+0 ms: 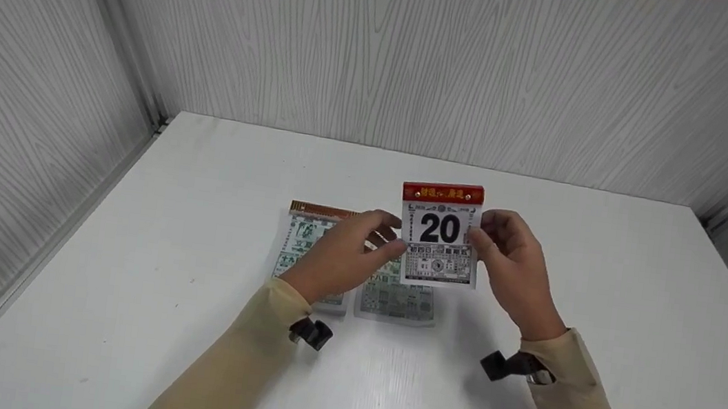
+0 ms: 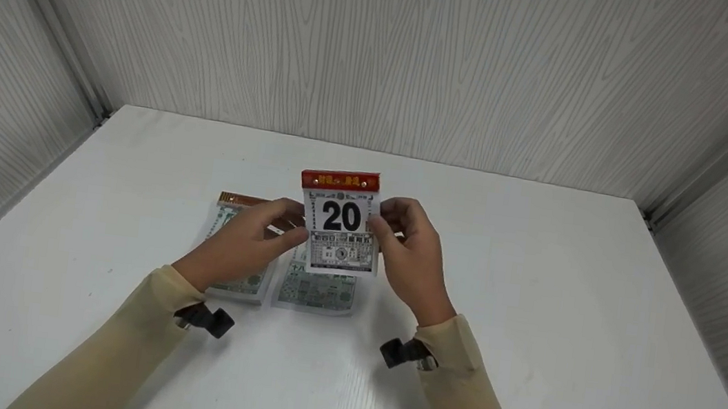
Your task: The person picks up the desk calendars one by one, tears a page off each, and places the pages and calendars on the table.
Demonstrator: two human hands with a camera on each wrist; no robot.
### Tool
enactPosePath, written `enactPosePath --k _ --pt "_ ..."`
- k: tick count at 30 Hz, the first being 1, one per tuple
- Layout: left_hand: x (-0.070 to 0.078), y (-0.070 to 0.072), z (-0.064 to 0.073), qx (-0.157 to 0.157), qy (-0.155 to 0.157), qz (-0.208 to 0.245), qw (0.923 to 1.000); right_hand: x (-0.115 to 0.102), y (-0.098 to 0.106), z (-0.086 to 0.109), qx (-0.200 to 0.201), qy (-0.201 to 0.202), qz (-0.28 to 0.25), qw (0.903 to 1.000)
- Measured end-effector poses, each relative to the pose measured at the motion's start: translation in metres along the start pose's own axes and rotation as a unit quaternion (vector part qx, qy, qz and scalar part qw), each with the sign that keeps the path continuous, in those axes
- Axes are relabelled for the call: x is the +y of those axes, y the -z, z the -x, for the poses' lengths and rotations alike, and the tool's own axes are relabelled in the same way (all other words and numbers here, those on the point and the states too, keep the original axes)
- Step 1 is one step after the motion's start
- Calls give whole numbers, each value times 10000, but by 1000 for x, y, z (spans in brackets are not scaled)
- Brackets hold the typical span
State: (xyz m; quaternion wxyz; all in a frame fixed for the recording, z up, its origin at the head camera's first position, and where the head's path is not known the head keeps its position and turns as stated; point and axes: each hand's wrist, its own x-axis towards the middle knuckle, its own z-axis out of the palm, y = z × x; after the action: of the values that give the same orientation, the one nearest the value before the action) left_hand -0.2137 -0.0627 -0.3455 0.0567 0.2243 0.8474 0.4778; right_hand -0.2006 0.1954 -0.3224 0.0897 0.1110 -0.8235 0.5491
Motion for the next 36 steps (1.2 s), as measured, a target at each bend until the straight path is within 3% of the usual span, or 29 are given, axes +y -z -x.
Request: enactPosePath --k 5,10,19,25,31,36 --pt "0 2 0 109 -217 45 9997 -1 -3 2 -186 -5 -274 9995" --pt "2 3 -1 201 -205 255 9993 2 -8 1 -370 -44 -342 9987" --pt "0 0 -3 -114 -97 847 9963 5 -6 0 -628 -383 -375 9966" --pt "-2 1 -4 -91 -221 1155 9930 4 -5 -1 -907 -507 -516 9932" --pt "5 2 -2 26 -277 1689 9852 3 -3 -3 -800 -482 -610 9938" --pt "9 2 -2 82 -314 1808 9830 0 -3 -3 -695 -431 -618 9947"
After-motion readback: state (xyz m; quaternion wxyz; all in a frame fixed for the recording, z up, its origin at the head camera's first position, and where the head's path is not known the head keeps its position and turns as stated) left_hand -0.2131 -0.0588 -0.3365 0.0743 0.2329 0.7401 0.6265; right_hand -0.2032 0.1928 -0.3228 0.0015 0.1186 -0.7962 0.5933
